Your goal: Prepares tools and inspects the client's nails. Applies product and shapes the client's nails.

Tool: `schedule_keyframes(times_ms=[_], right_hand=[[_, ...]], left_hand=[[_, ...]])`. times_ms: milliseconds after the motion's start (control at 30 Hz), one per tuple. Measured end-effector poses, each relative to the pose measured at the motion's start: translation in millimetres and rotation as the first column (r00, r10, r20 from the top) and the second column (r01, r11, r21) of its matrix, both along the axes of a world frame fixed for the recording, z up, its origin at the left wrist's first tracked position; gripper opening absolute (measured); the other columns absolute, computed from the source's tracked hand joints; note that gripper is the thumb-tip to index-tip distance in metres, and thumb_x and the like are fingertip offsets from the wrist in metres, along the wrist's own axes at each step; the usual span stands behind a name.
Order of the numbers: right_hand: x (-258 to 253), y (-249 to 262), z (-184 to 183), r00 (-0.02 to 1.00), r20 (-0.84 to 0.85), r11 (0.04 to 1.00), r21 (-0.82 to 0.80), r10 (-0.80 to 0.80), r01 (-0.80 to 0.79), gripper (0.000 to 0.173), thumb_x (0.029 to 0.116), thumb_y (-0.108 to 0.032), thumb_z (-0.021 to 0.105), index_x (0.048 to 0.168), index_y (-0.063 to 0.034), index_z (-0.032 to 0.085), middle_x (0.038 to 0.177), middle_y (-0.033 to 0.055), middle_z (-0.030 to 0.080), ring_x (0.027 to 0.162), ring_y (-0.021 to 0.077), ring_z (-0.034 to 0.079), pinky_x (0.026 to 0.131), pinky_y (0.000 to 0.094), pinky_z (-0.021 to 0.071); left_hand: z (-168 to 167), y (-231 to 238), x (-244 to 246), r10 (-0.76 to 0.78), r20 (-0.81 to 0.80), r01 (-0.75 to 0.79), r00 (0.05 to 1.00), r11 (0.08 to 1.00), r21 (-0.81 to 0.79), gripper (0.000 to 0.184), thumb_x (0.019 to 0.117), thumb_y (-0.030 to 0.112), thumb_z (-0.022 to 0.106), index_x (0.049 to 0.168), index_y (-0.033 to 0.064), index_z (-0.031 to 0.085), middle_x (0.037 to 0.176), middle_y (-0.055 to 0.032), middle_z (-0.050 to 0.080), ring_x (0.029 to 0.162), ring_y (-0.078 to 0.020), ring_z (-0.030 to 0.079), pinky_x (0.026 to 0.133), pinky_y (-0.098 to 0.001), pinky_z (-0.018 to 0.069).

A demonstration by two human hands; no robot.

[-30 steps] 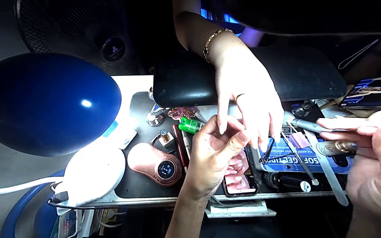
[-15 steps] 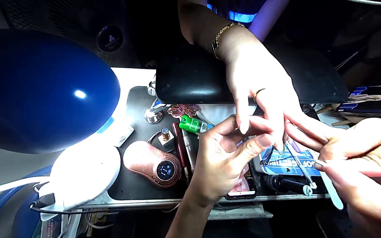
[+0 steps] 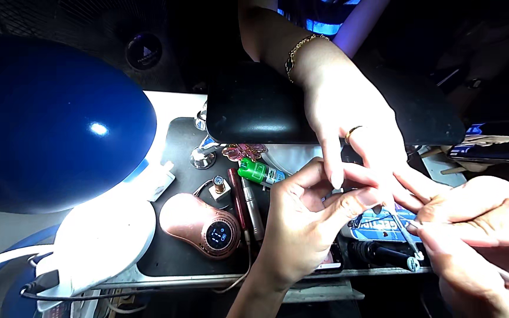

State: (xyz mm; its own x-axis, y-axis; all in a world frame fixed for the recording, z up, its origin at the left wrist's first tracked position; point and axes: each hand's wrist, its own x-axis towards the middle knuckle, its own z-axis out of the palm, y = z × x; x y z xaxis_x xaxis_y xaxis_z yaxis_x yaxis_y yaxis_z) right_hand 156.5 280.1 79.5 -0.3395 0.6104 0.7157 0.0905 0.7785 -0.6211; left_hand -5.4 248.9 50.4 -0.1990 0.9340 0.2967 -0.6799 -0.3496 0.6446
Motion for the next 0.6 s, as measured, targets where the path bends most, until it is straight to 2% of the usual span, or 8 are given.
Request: schedule_keyframes(times_ms=[367, 600], right_hand=[[1.6, 0.7, -0.8, 0.999, -0.023, 0.999, -0.025, 0.022, -0.023, 0.011, 0.0896, -0.017, 0.073, 0.083, -0.0174, 0.064, 0.090, -0.0067, 0.072, 0.099, 0.0161, 0.075, 0.095, 0.0370, 0.0647], [3.7, 2.6, -1.1, 0.999, -0.021, 0.999, -0.023, 0.038, -0.038, 0.013, 0.0898, -0.019, 0.073, 0.082, -0.0173, 0.062, 0.088, -0.0069, 0.071, 0.098, 0.0155, 0.075, 0.096, 0.0382, 0.0643]], left_hand=[[-0.2, -0.4, 0.3, -0.007, -0.001, 0.007, 1.000, 1.000, -0.003, 0.014, 0.0911, -0.011, 0.067, 0.104, -0.0045, 0.067, 0.100, -0.0114, 0.072, 0.094, -0.0134, 0.071, 0.087, -0.0290, 0.0599], [0.2, -1.2, 0.0, -0.027, 0.018, 0.028, 0.999, 1.000, -0.014, 0.015, 0.0909, -0.012, 0.066, 0.104, -0.0045, 0.066, 0.100, -0.0121, 0.072, 0.094, -0.0139, 0.072, 0.087, -0.0292, 0.0600]])
